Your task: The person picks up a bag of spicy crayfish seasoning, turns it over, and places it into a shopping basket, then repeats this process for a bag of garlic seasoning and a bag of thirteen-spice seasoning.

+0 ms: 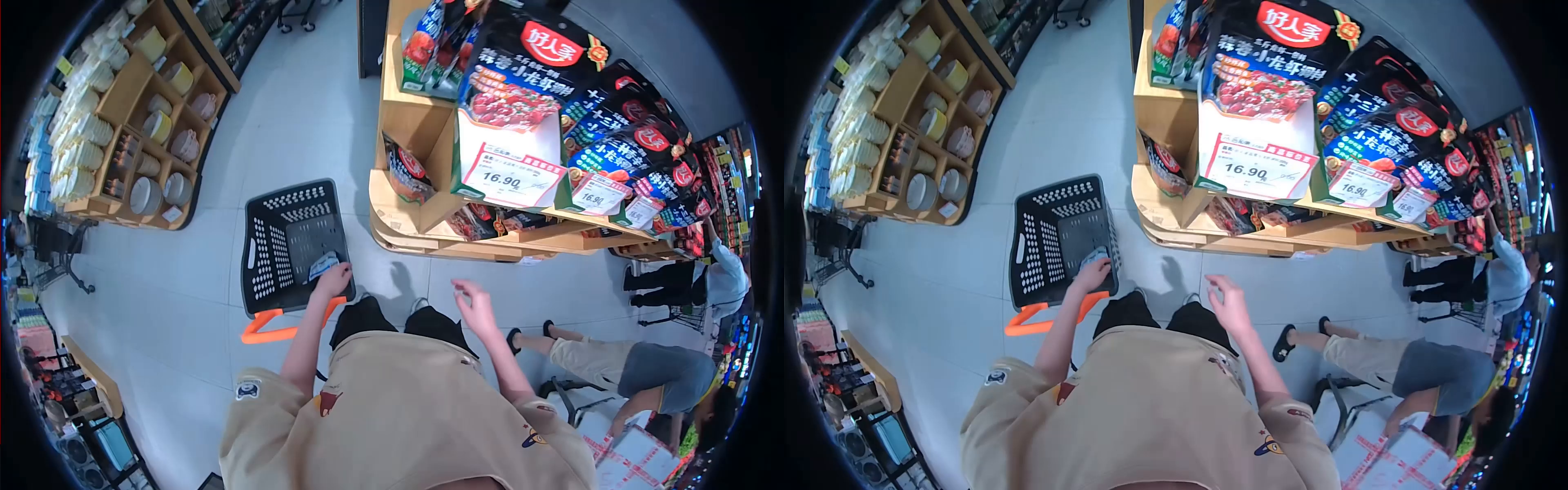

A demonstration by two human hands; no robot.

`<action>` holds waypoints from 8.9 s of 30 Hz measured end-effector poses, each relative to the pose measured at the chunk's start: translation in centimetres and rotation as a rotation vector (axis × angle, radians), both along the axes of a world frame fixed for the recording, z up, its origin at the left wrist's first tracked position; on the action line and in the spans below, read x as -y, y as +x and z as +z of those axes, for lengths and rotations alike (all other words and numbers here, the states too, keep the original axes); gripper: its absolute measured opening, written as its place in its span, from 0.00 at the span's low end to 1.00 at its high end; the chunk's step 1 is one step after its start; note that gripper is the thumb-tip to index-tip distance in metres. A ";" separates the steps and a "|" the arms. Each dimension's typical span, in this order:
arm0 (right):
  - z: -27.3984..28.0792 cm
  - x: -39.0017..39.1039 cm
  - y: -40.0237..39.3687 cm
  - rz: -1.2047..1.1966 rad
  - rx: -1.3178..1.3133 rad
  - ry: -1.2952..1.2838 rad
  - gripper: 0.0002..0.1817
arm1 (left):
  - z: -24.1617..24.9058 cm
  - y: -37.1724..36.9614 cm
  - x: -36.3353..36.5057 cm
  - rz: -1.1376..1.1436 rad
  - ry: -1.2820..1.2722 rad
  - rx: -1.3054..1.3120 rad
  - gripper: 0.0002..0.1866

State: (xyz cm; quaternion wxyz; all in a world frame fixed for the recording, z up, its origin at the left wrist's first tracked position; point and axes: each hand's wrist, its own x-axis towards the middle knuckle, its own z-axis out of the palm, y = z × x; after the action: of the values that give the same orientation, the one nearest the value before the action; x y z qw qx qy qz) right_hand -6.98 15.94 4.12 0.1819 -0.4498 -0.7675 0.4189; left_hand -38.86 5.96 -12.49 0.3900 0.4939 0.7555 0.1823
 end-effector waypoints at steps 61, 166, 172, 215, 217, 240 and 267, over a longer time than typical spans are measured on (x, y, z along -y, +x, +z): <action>35.9 -27.3 -19.4 0.166 0.153 1.038 0.13 | 11.6 4.5 10.1 0.508 0.042 -0.659 0.16; 11.2 -8.2 -25.7 -0.156 -0.602 -0.508 0.35 | 26.3 -13.8 -14.0 0.474 0.247 1.178 0.24; 10.5 -7.9 -25.1 -0.201 -0.594 -0.484 0.30 | 25.3 -13.1 -14.0 0.474 0.172 1.476 0.24; 7.6 -8.5 -23.6 -0.356 -0.642 -0.578 0.19 | 23.3 -10.4 -16.4 0.384 0.556 0.931 0.15; 7.7 -8.5 -23.8 -0.364 -0.647 -0.580 0.18 | 23.0 -10.5 -16.7 0.467 0.563 0.992 0.14; 7.2 -9.5 -22.9 -0.304 -0.707 -0.651 0.21 | 21.2 -10.8 -18.5 0.687 0.473 1.024 0.08; 11.7 -6.5 -26.7 0.451 -0.216 0.393 0.27 | 17.3 -8.9 -20.9 0.132 0.012 2.468 0.17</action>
State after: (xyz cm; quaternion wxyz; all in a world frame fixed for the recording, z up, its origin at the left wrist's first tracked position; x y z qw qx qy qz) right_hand -33.67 22.45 15.80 0.2485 -0.1772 -0.8904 0.3376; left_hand -47.77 26.81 4.80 0.8294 -0.0458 -0.0954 0.5486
